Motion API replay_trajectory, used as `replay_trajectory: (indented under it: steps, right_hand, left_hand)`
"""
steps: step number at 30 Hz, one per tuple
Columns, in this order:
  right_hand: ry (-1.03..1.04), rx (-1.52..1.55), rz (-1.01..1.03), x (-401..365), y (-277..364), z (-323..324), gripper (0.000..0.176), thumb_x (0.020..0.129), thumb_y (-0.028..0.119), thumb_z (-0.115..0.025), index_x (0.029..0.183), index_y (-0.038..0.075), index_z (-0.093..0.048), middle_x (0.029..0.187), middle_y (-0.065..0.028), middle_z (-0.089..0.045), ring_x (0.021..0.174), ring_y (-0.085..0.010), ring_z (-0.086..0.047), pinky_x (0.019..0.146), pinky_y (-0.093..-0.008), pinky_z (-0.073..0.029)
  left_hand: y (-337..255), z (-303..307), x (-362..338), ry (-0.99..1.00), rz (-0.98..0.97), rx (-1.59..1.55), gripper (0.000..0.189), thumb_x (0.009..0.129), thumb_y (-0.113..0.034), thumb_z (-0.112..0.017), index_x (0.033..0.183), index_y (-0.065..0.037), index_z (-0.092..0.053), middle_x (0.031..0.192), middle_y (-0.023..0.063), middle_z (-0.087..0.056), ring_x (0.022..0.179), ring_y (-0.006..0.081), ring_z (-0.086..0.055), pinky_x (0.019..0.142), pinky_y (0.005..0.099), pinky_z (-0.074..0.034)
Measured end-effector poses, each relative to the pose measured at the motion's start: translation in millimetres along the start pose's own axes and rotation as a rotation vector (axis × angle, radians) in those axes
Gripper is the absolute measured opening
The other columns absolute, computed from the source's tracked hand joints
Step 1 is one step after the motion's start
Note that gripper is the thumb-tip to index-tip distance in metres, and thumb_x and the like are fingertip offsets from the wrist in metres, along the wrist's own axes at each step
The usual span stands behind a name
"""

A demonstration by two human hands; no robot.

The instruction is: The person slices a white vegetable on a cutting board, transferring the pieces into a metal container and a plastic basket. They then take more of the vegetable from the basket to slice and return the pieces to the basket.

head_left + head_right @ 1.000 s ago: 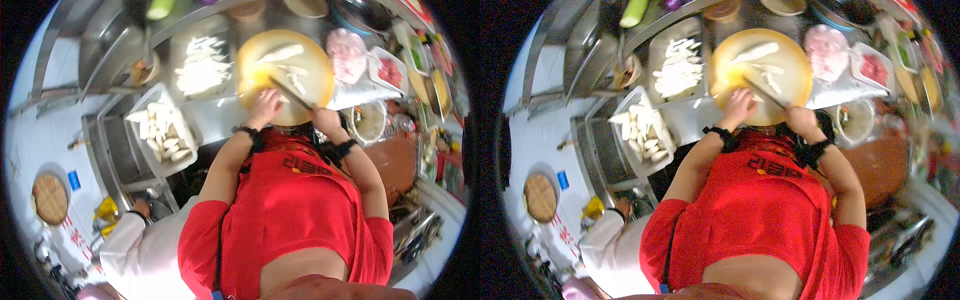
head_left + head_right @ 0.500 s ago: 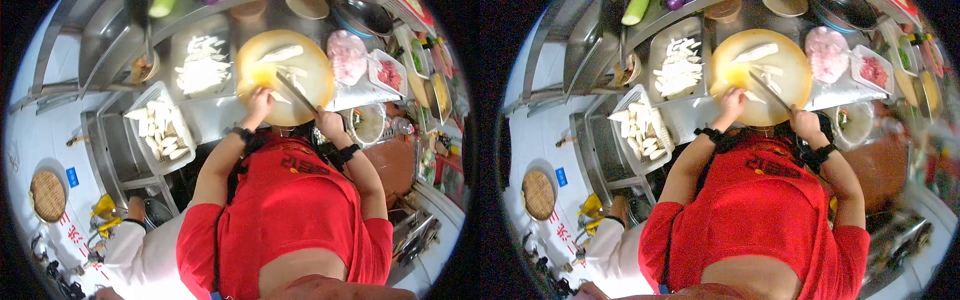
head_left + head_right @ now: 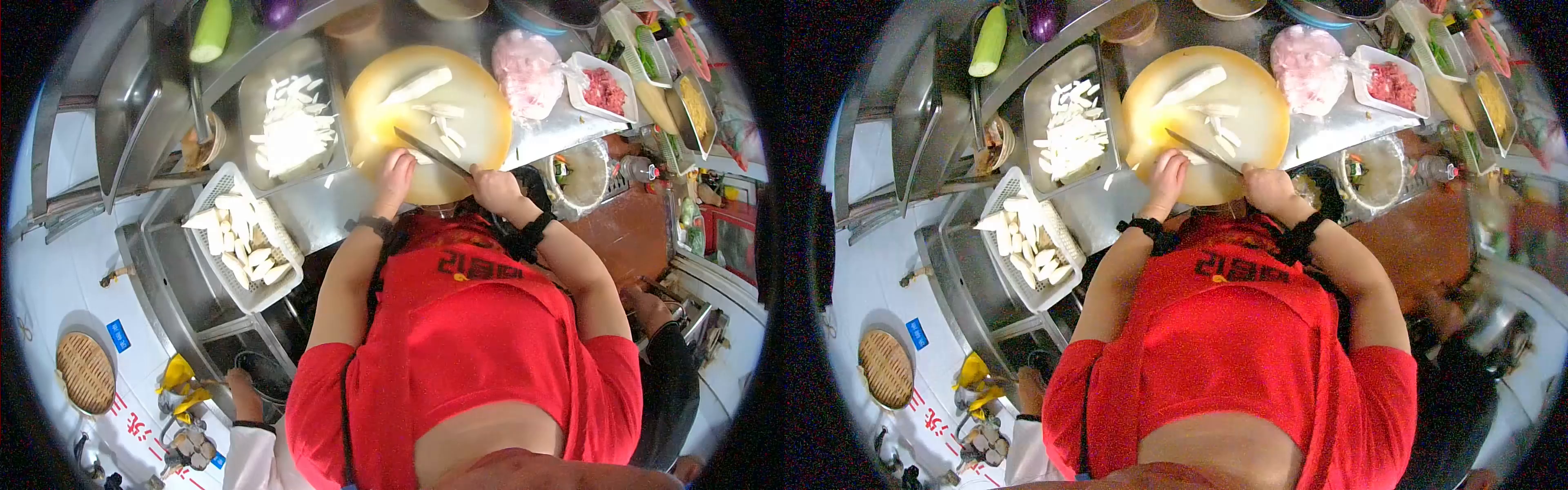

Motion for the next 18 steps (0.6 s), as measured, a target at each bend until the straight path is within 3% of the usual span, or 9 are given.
replay_trajectory:
  steps: [18]
  right_hand:
    - [0.082, 0.003, -0.003, -3, 16, 15, 0.024, 0.089, 0.025, -0.047, 0.094, 0.002, -0.053, 0.070, -0.0154, -0.064, 0.064, -0.0306, -0.065, 0.058, -0.0415, -0.051]
  left_hand:
    - [-17, 1, 4, 0.034, -0.075, 0.001, 0.010, 0.076, -0.008, -0.065, 0.085, -0.005, -0.060, 0.093, 0.0080, -0.057, 0.084, 0.0275, -0.056, 0.073, 0.0355, -0.046]
Point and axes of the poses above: each hand's wrist, its own x-axis towards the middle knuckle, its own z-axis out of the back of the hand, y = z × x, the point moved 7 cm from there along x, towards the middle knuckle
